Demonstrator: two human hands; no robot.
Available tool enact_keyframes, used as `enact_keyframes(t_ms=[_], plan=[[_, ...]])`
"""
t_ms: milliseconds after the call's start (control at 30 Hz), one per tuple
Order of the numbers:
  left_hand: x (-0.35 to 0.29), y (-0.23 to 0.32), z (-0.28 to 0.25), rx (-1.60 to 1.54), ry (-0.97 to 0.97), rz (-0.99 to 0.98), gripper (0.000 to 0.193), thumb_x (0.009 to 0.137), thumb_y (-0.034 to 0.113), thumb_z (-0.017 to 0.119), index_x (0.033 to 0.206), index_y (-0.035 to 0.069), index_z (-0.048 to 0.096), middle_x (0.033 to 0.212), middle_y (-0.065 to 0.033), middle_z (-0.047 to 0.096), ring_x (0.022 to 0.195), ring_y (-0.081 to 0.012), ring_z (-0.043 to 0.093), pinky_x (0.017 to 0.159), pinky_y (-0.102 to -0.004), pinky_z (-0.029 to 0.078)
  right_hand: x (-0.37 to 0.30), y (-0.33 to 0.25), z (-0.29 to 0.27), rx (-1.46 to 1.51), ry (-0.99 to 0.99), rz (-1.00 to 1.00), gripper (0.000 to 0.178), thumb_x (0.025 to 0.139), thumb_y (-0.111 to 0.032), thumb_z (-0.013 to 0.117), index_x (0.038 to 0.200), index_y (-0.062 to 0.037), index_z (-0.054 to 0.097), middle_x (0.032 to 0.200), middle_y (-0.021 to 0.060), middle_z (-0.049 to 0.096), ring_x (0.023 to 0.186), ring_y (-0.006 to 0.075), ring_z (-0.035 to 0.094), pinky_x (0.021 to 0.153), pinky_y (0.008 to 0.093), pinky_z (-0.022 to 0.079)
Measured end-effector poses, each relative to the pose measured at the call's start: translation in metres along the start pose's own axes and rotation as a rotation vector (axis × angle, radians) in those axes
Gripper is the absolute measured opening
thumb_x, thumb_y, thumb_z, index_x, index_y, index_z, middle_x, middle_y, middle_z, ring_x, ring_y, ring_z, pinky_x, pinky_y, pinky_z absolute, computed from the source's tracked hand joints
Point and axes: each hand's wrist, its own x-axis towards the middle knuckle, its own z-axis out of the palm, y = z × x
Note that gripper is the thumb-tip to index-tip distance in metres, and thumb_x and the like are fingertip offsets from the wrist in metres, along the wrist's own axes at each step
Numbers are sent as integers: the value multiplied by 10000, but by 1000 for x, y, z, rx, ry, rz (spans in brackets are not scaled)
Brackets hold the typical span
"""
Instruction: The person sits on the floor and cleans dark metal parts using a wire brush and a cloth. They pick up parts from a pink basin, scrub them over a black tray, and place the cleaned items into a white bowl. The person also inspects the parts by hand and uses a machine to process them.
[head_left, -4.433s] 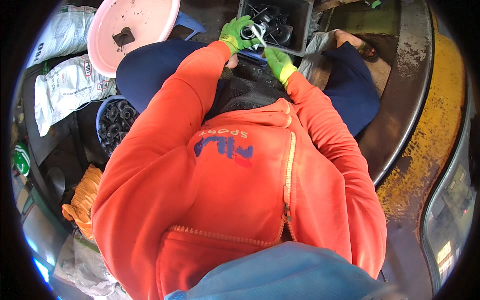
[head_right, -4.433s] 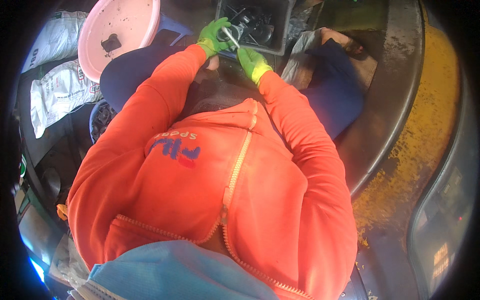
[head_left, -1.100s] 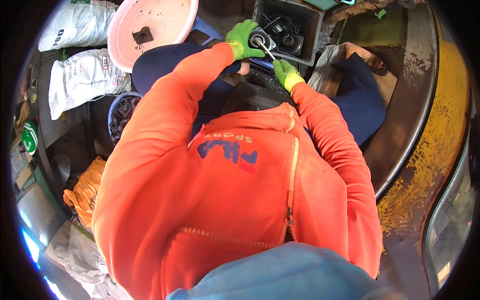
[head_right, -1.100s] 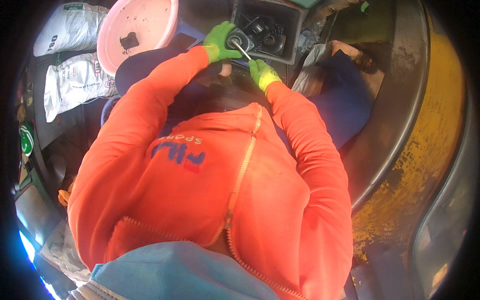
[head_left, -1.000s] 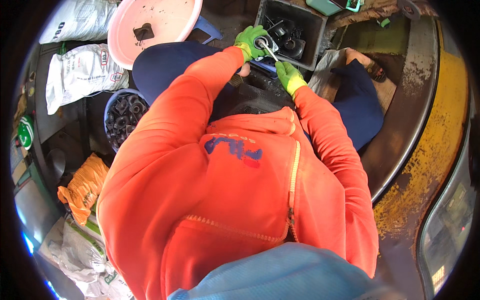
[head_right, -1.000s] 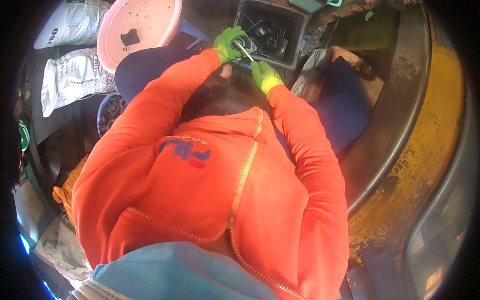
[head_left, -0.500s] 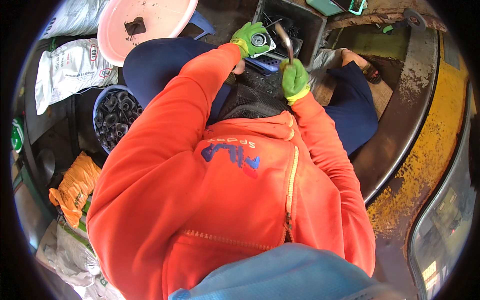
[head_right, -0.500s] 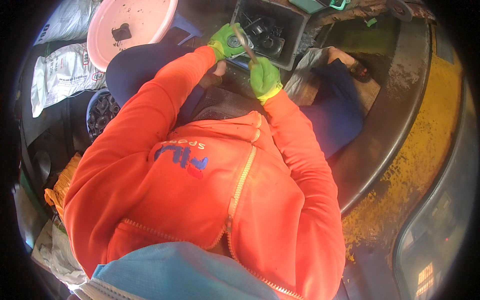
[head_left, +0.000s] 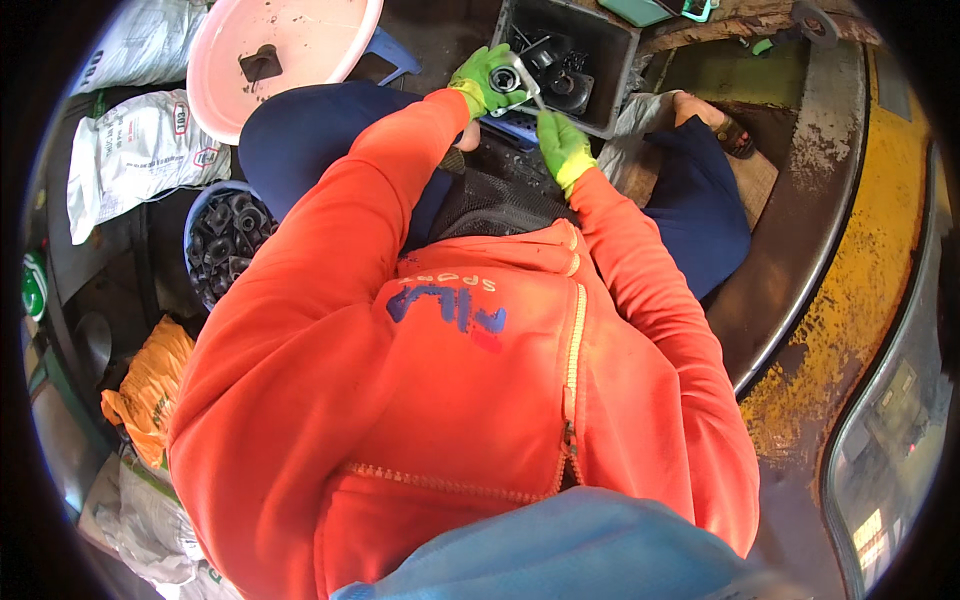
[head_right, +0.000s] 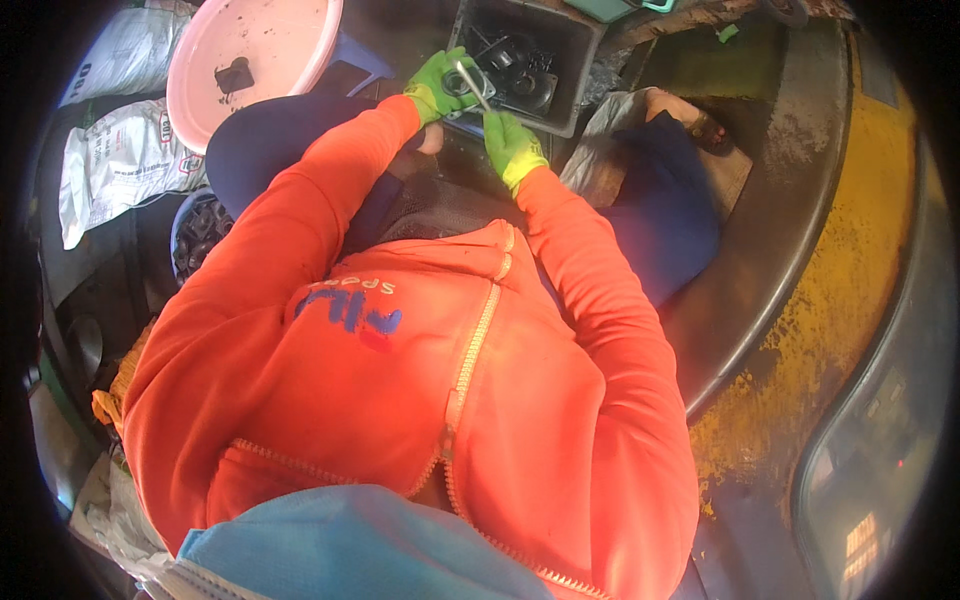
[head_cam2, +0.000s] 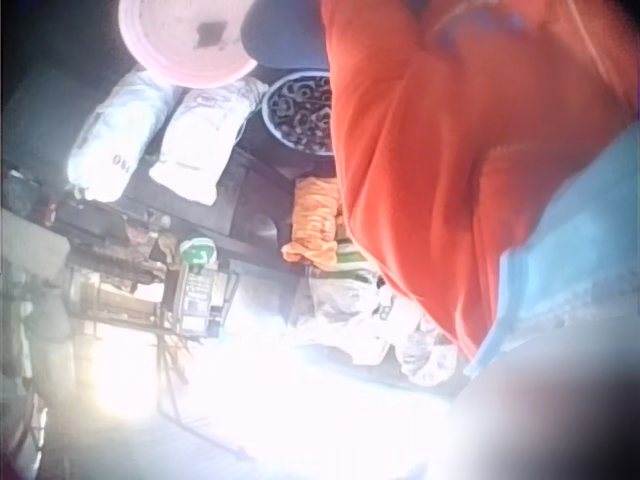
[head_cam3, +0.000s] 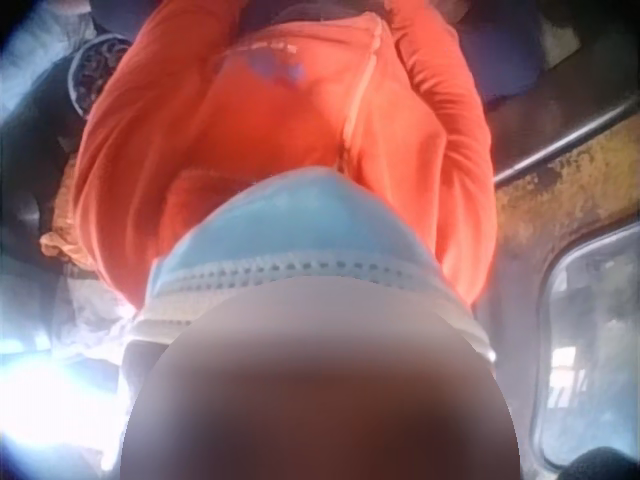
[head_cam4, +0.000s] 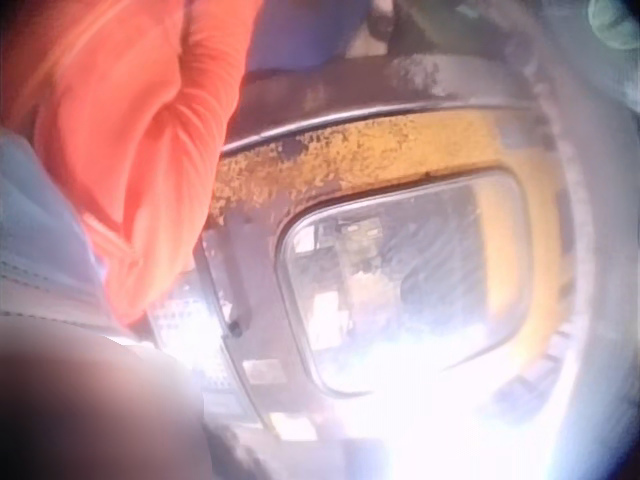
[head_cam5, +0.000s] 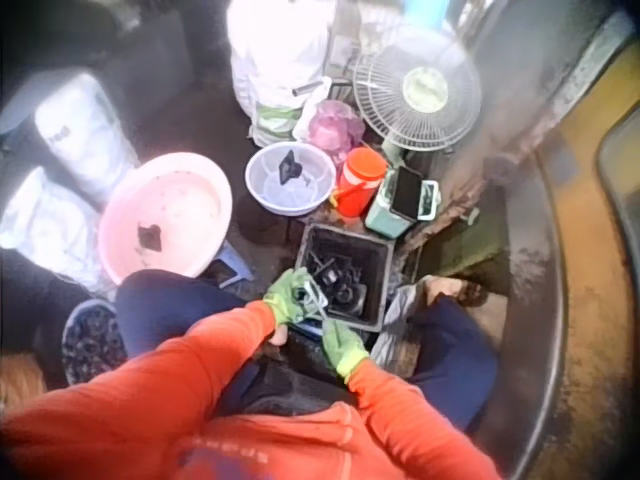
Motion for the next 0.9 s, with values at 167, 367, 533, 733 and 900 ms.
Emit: enact_keyframes(t_ms=[167, 367, 533, 733, 900], plan=[[-6, 8, -5, 3, 207, 111, 669, 641, 463, 750, 1219, 185, 561, 1363, -76, 465, 1214, -365, 435, 1041, -423, 367, 4, 13, 15, -53, -60, 114, 476, 947, -450, 366, 1032, -45, 601, 1013, 217, 632, 987, 400, 581, 855, 428, 435], [-7, 12, -11, 32, 84, 37, 721, 642, 477, 750, 1264, 187, 528, 1398, -85, 436, 1251, -382, 408, 1065, -447, 338, 5, 22, 15, 142, 11, 42, 438, 950, -430, 397, 955, -33, 582, 951, 220, 620, 918, 382, 589, 803, 423, 435], [-4, 6, -3, 2, 121, 31, 715, 659, 503, 742, 1268, 196, 529, 1423, -89, 414, 1301, -396, 362, 1092, -453, 308, 3, 16, 9, 108, -127, 162, 461, 946, -445, 392, 1012, -40, 603, 980, 226, 623, 959, 409, 568, 832, 433, 428], [-6, 13, -14, 86, 71, 4, 724, 671, 430, 760, 1285, 129, 521, 1401, -100, 438, 1288, -310, 393, 1075, -402, 340, 4, 16, 7, 133, -162, 155, 481, 951, -444, 374, 987, -27, 611, 945, 210, 639, 905, 409, 584, 795, 442, 435], [-5, 16, -18, 41, 45, 34, 723, 630, 449, 769, 1243, 138, 546, 1367, -88, 465, 1222, -327, 441, 1033, -410, 375, 5, 17, 10, 389, -78, 49, 576, 921, -531, 372, 1017, -25, 631, 994, 216, 651, 935, 393, 600, 838, 415, 437]])
